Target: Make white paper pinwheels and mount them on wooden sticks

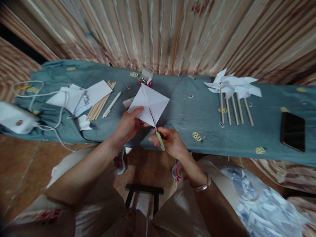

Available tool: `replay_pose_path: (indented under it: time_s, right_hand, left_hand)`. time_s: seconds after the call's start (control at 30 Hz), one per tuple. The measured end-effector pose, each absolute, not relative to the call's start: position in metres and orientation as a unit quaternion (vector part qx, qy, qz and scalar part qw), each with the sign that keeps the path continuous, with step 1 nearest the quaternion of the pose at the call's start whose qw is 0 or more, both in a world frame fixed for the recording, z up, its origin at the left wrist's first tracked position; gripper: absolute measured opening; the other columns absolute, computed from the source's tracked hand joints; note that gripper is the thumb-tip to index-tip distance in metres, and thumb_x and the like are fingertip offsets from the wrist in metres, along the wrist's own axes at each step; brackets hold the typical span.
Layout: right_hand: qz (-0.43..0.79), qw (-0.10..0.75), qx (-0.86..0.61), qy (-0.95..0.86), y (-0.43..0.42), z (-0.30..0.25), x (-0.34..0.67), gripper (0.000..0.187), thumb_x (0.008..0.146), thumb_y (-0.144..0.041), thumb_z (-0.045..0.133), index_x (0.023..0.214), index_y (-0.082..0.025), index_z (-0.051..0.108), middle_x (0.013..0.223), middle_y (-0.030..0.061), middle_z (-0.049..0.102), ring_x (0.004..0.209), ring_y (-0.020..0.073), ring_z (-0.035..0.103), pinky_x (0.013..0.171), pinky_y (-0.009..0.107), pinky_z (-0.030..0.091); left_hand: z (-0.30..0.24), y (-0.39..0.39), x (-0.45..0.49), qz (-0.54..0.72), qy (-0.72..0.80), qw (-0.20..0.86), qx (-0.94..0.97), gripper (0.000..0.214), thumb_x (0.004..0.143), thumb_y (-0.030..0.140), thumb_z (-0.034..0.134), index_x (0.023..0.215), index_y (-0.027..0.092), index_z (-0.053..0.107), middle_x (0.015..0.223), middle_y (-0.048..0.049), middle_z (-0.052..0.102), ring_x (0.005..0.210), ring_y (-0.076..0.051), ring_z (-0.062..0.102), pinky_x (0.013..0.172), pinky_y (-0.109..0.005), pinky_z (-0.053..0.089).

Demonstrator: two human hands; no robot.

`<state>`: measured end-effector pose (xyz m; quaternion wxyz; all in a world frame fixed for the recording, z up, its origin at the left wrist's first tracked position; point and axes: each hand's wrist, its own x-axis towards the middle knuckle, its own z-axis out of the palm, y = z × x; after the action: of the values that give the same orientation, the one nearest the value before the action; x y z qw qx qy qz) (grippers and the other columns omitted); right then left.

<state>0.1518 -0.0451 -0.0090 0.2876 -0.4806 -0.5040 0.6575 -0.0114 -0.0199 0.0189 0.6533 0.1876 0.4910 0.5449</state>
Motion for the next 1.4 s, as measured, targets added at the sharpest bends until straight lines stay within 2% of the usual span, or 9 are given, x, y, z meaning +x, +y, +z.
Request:
replay_pose_path:
  time_s: [0.33,0.5,0.67,0.77,0.87,0.97,1.07,1.27,1.4]
  right_hand:
    - [0.679,0.286,-0.488,-0.467,-0.043,-0.002,0.149,0.044,0.050,-0.047,0.091,0.074,-0.019,0.068,0.051,-0.0056,0.058,0.048,0.0084,0.050,0.048,0.023,0.041]
    - [0.669,0.296,-0.488,-0.476,-0.044,-0.005,0.148,0.043,0.052,-0.049,0.090,0.073,-0.019,0.067,0.049,-0.0059,0.056,0.046,0.0079,0.048,0.046,0.023,0.038]
    - [0.667,0.300,-0.486,-0.479,-0.044,-0.007,0.148,0.044,0.052,-0.050,0.090,0.074,-0.019,0.068,0.049,-0.0061,0.056,0.046,0.0083,0.048,0.047,0.024,0.039]
    - [0.663,0.299,-0.483,-0.487,-0.044,-0.008,0.149,0.044,0.055,-0.052,0.088,0.075,-0.019,0.068,0.049,-0.0055,0.056,0.046,0.0085,0.048,0.047,0.024,0.039]
    - [0.669,0.279,-0.474,-0.500,-0.043,-0.008,0.150,0.043,0.057,-0.052,0.087,0.075,-0.018,0.067,0.052,-0.0042,0.058,0.048,0.0090,0.051,0.048,0.023,0.041]
    - [0.673,0.254,-0.468,-0.513,-0.044,-0.006,0.152,0.044,0.058,-0.054,0.087,0.075,-0.019,0.067,0.056,-0.0028,0.061,0.052,0.0102,0.055,0.051,0.024,0.044]
    - [0.684,0.226,-0.458,-0.522,-0.043,-0.001,0.154,0.044,0.060,-0.055,0.085,0.076,-0.019,0.066,0.060,-0.0025,0.062,0.056,0.0106,0.058,0.055,0.024,0.047]
    - [0.720,0.150,-0.440,-0.516,-0.039,0.014,0.168,0.049,0.061,-0.056,0.085,0.084,-0.018,0.063,0.064,-0.0032,0.062,0.056,0.0099,0.057,0.056,0.024,0.048]
    - [0.716,0.149,-0.437,-0.524,-0.035,0.016,0.179,0.049,0.061,-0.058,0.085,0.080,-0.018,0.063,0.064,-0.0025,0.064,0.057,0.0103,0.058,0.056,0.024,0.048]
  left_hand:
    - [0.016,-0.020,-0.011,0.551,0.481,0.655,0.189,0.010,0.081,0.022,0.063,0.088,0.015,0.065,0.076,-0.0031,0.072,0.067,-0.017,0.067,0.071,-0.034,0.062]
    - [0.015,-0.019,-0.011,0.548,0.488,0.652,0.192,0.015,0.080,0.025,0.064,0.091,0.016,0.063,0.077,-0.0030,0.072,0.070,-0.018,0.069,0.070,-0.033,0.062]
    - [0.015,-0.019,-0.011,0.550,0.484,0.653,0.192,0.011,0.081,0.023,0.062,0.089,0.016,0.063,0.076,-0.0032,0.071,0.065,-0.017,0.068,0.067,-0.031,0.061]
    - [0.016,-0.020,-0.011,0.546,0.488,0.654,0.192,0.013,0.081,0.025,0.064,0.090,0.016,0.063,0.078,-0.0038,0.071,0.067,-0.018,0.068,0.071,-0.034,0.061]
    - [0.014,-0.020,-0.010,0.549,0.492,0.649,0.189,0.013,0.080,0.025,0.065,0.090,0.017,0.064,0.079,-0.0033,0.070,0.067,-0.018,0.068,0.072,-0.035,0.060]
    - [0.012,-0.018,-0.012,0.556,0.497,0.638,0.191,0.007,0.081,0.024,0.063,0.084,0.017,0.063,0.073,-0.0012,0.067,0.062,-0.015,0.065,0.068,-0.031,0.057]
    - [0.012,-0.014,-0.016,0.571,0.491,0.629,0.193,0.006,0.082,0.022,0.061,0.084,0.018,0.064,0.072,-0.0004,0.067,0.066,-0.016,0.066,0.067,-0.030,0.056]
    - [0.017,-0.005,-0.028,0.601,0.483,0.609,0.182,0.005,0.084,0.019,0.057,0.083,0.020,0.062,0.073,0.0005,0.069,0.072,-0.017,0.069,0.074,-0.030,0.057]
    - [0.020,-0.004,-0.030,0.613,0.475,0.605,0.179,0.005,0.084,0.017,0.060,0.085,0.019,0.064,0.077,-0.0008,0.071,0.076,-0.018,0.070,0.078,-0.032,0.056]
